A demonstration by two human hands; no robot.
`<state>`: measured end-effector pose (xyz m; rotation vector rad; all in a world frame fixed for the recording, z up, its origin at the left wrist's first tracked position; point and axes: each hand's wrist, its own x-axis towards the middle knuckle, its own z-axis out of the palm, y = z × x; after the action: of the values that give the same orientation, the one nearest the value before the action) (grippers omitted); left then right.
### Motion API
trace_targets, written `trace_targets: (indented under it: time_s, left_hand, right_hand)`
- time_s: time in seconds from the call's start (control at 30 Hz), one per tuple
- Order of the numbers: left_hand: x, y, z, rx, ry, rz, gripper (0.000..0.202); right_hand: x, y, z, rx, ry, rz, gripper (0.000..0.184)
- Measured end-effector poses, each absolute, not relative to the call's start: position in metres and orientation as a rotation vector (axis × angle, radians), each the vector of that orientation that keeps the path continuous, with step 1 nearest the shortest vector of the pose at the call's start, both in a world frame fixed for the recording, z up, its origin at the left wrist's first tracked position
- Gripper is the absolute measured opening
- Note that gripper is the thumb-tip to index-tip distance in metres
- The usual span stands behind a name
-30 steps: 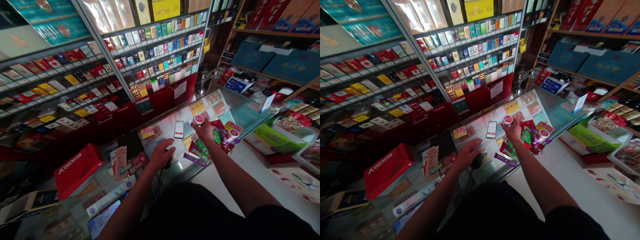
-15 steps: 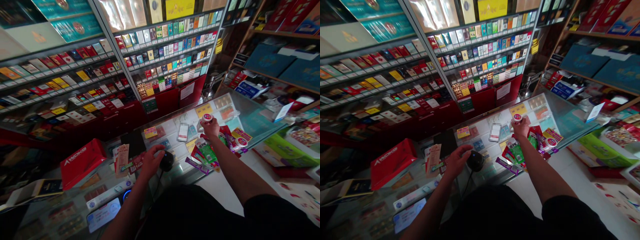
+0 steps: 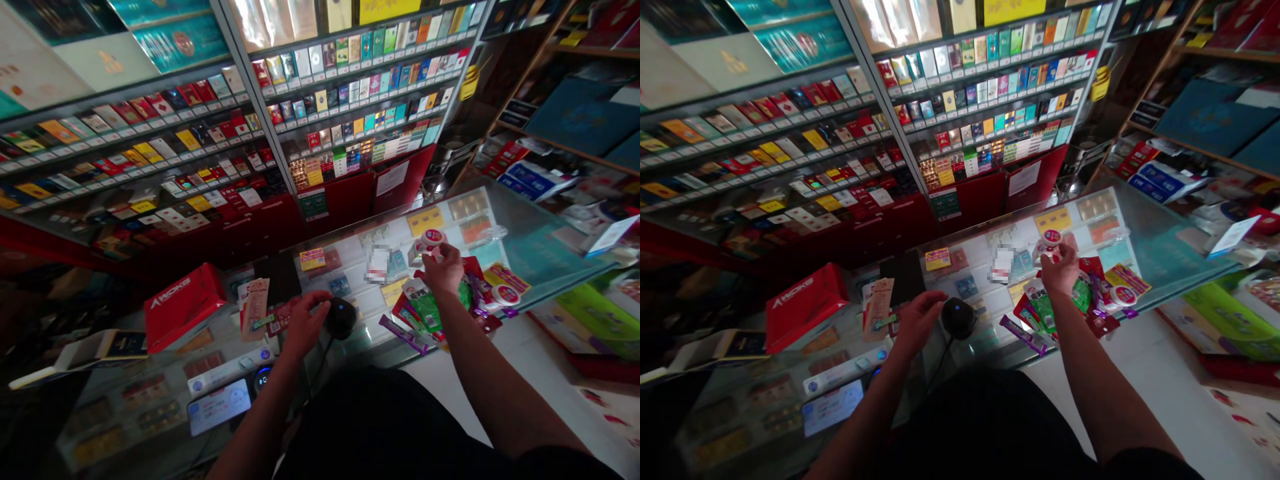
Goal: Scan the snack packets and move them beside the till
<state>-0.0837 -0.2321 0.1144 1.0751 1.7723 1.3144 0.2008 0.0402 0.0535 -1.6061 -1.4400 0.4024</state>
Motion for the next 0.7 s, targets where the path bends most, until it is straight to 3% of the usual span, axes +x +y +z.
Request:
trace_targets:
  time_s: [0.23, 0.43, 0.7]
  left_hand:
    - [-0.088, -0.244, 0.117, 1.061, 1.825, 1.301, 0.022]
    - [-0.142, -0.268, 0.114, 0.977, 1.928, 1.185, 0.030]
    - [-0.256, -0.308, 0.093, 1.007, 2.475, 0.402, 0.033]
  right_hand:
    - [0.197, 0.013, 0.058, -1.628, -1.404, 0.422, 0.049]
    - [0.176, -0.010, 0.076, -1.603, -1.428, 0.455, 0.044]
    - [0.117, -0.056, 0.115, -1.439, -1.531, 0.745, 0.043]
